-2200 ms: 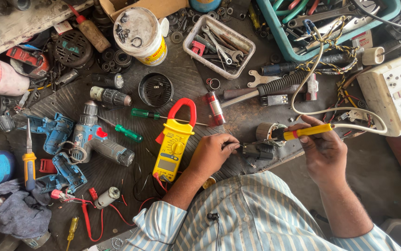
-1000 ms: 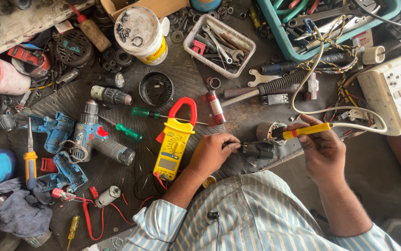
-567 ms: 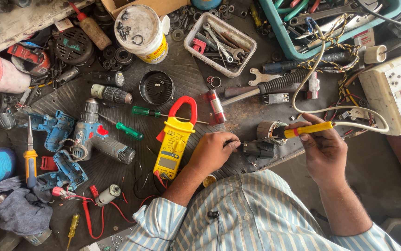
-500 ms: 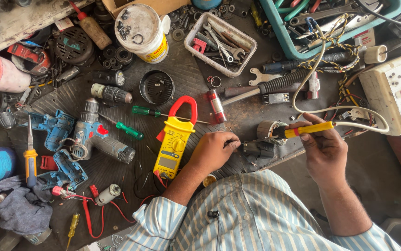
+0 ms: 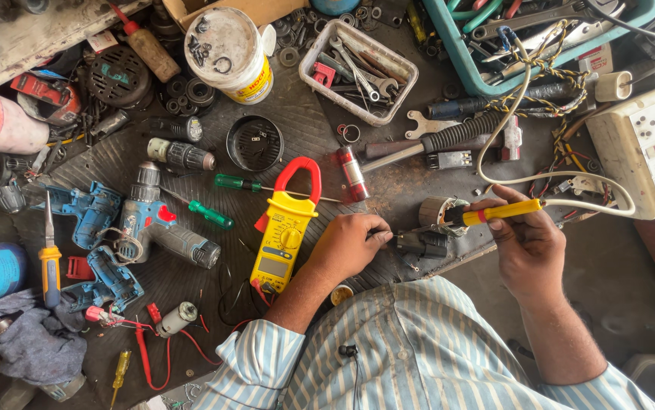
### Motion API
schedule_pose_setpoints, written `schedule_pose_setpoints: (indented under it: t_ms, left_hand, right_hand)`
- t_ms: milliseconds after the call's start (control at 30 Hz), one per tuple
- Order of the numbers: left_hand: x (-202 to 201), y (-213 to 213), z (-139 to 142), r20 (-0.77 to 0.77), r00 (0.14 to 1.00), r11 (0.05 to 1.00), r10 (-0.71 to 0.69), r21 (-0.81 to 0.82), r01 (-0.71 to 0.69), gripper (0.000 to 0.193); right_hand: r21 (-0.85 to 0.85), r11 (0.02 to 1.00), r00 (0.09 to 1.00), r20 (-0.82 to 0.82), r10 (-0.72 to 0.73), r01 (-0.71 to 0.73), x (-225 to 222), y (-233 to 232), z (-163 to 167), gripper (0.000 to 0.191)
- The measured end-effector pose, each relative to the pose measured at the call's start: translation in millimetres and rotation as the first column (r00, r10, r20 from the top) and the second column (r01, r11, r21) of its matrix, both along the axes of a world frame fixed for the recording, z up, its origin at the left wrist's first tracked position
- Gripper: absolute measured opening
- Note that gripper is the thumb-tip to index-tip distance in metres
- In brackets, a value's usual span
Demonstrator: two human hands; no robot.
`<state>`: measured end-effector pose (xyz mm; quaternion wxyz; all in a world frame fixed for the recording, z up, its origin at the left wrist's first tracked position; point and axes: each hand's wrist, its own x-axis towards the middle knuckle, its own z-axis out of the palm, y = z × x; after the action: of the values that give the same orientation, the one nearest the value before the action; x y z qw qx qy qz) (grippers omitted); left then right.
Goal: The person retrieves a small cylindrical component from a drawer and places it on a cluttered workbench. They then use a soldering iron to apply heat and solder to the component's terminals, followed by using pliers to adjust the wires.
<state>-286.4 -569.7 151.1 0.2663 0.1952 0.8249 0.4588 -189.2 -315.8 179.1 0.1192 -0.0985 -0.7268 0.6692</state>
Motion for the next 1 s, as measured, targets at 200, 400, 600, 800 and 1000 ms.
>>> schedule_pose_setpoints:
  t_ms: [200, 400, 600, 800, 1000]
  left_hand:
    - [-0.2, -1.0, 0.1, 0.025, 1.0, 1.0, 0.016, 0.015, -0.017, 0.016]
    - [-1.1, -0.6, 0.1, 0.024, 1.0, 1.0, 0.006, 0.002, -0.006, 0.015]
    - [-0.6, -1.3, 1.9, 0.05, 0.999, 1.0, 0.014, 0.007, -0.015, 0.015]
    - [-0.9, -1.4, 3.7, 0.027, 1.0, 1.0, 0.009, 0.009, -0.009, 0.015]
    - [-1.5, -1.2, 3.1, 0.028, 1.0, 1.0, 0.007, 0.009, -0.008, 0.015]
  right_hand:
    - [0.036, 0.999, 0.999, 0.036, -0.009, 0.008, 0.9, 0.5, 1.7, 0.04]
    - [-0.026, 1.0, 0.998, 0.056, -0.012, 0.014, 0.6, -0.1, 0.3, 0.045]
    - [0.032, 0.999, 0.999, 0.047, 0.001, -0.003, 0.2, -0.8, 1.5, 0.042]
    - [-0.022, 1.0, 0.999, 0.038, 0.002, -0.002, -0.2, -0.7, 2.6, 0.043]
    - [0.033, 0.999, 0.999, 0.04, 0.007, -0.008, 0.2, -0.3, 2.1, 0.043]
